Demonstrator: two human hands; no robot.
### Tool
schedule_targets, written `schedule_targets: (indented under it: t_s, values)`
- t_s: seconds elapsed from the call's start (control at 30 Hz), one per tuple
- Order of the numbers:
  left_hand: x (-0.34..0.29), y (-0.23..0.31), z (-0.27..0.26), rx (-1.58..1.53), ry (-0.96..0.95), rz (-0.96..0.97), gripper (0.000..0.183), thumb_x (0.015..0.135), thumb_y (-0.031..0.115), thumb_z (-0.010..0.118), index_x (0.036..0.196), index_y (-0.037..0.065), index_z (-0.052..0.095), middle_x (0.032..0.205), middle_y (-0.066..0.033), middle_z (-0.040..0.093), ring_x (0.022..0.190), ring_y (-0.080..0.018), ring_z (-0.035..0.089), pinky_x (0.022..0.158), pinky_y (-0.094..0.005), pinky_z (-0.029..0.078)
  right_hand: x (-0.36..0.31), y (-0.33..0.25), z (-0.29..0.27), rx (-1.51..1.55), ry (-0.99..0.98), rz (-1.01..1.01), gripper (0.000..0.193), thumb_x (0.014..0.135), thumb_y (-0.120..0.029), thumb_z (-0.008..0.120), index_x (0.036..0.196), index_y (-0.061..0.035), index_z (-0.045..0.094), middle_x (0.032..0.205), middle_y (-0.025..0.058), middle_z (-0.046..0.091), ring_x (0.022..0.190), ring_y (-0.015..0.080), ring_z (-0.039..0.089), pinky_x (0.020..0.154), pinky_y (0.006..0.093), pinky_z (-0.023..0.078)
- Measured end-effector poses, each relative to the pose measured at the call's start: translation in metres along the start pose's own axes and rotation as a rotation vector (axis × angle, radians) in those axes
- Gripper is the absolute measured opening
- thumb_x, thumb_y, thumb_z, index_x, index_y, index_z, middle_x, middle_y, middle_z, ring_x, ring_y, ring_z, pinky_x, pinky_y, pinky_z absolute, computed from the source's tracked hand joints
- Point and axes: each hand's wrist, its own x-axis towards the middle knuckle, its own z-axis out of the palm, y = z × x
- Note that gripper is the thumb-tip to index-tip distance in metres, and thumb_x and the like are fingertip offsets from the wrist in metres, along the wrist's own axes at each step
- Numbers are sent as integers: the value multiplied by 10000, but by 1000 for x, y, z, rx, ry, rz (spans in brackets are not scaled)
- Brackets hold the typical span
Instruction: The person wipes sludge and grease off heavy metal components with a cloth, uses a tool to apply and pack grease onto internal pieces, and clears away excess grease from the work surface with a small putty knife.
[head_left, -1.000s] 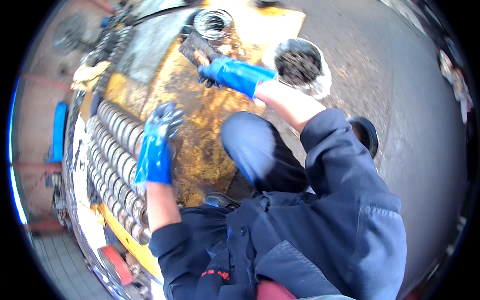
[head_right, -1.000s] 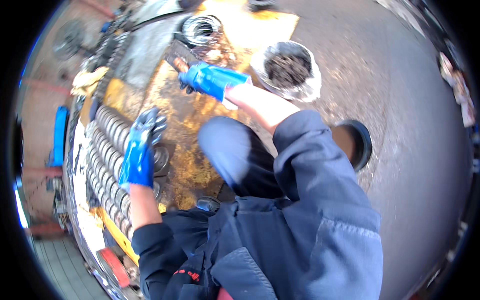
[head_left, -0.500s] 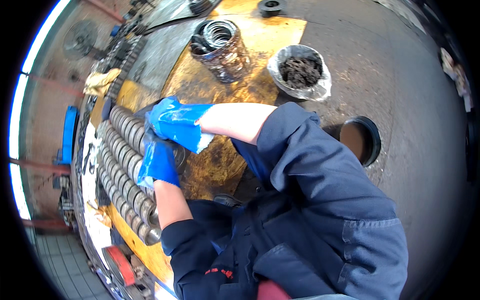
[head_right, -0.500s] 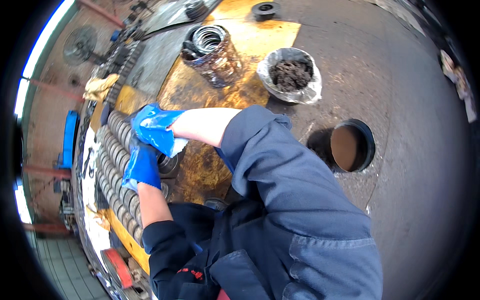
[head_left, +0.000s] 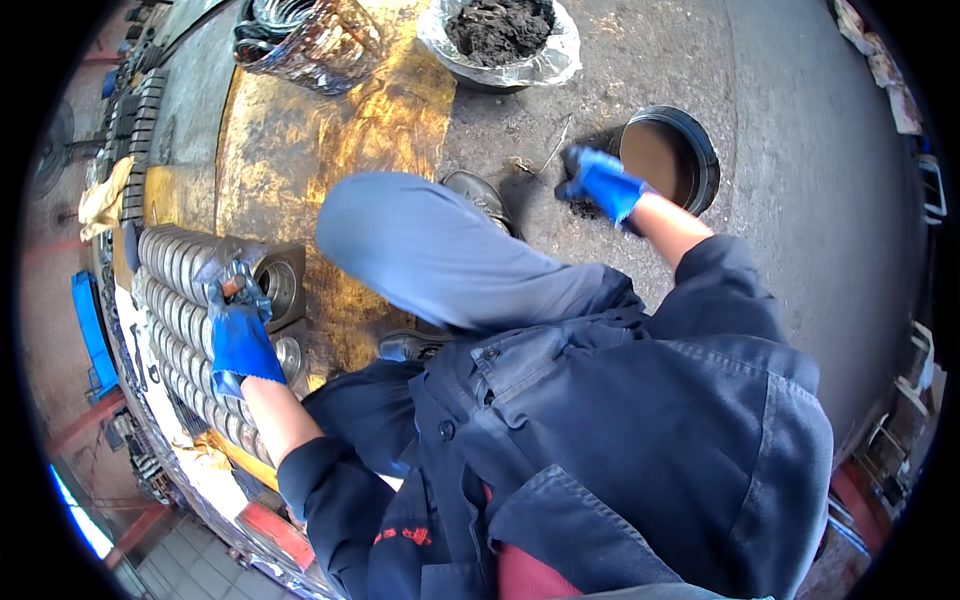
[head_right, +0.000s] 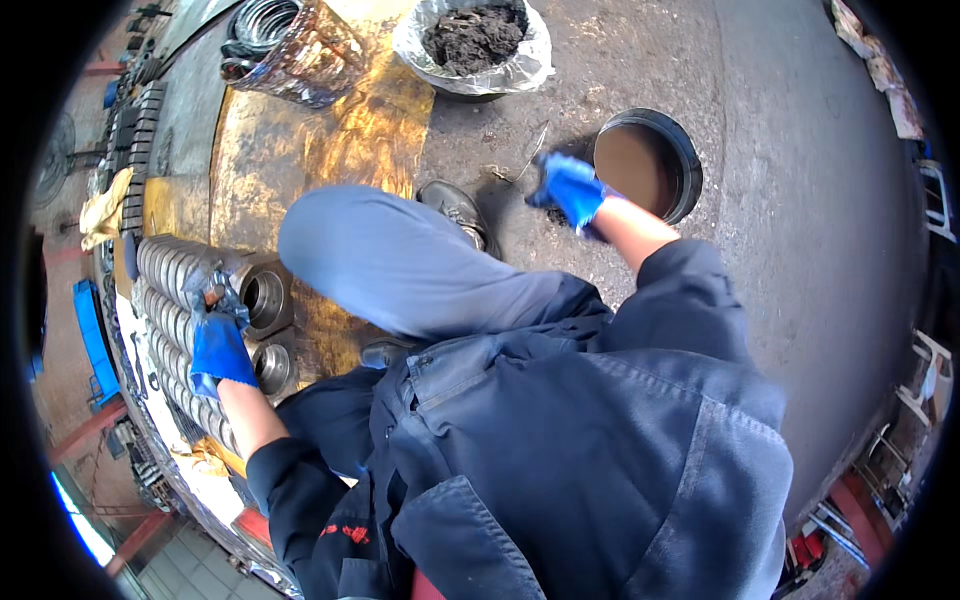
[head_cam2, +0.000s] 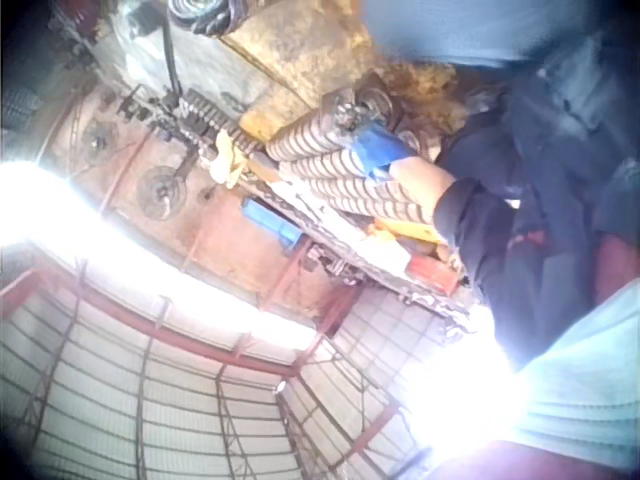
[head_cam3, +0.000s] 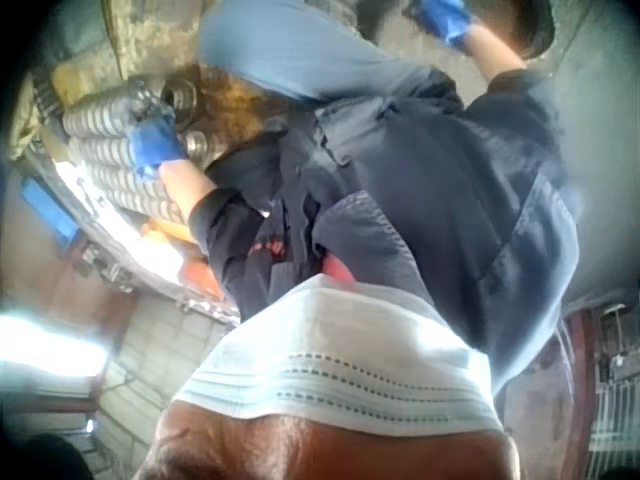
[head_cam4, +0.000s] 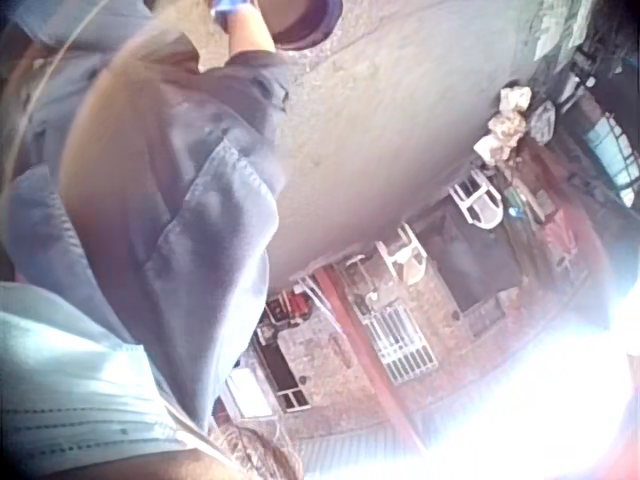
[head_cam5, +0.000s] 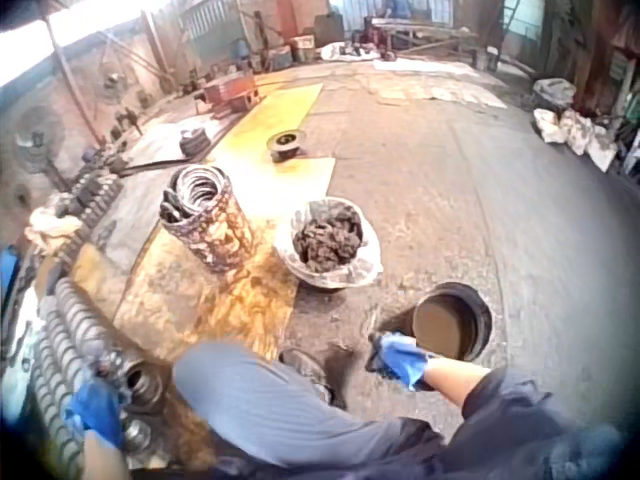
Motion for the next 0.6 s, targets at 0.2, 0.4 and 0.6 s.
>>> schedule_targets:
  t_s: [0.2, 0.4, 0.6]
  values:
    - [28, 13, 25, 831, 12, 294, 202, 974, 113, 454, 1137, 65, 563, 991, -62, 632, 796, -176, 606, 702, -297, 496, 24, 47, 112, -560, 97, -8, 517, 933, -240, 455, 1440, -156, 395, 1477, 184, 371, 1347, 411, 368, 974, 541, 408]
    - [80, 43, 92, -544, -129, -166, 179, 951, 237, 543, 1053, 93, 572, 959, -52, 635, 850, -223, 620, 681, -367, 535, 55, 116, 139, -701, 27, 33, 578, 894, -125, 478, 1450, -243, 370, 1454, 190, 396, 1150, 360, 524, 748, 582, 468]
    - [80, 66, 103, -783, -267, -175, 201, 953, 314, 550, 952, 113, 548, 911, -33, 583, 865, -227, 579, 619, -343, 483, 90, 22, 68, 539, 193, 289, 372, 810, -174, 677, 1156, -73, 583, 1029, 137, 690, 924, 261, 669, 804, 374, 527]
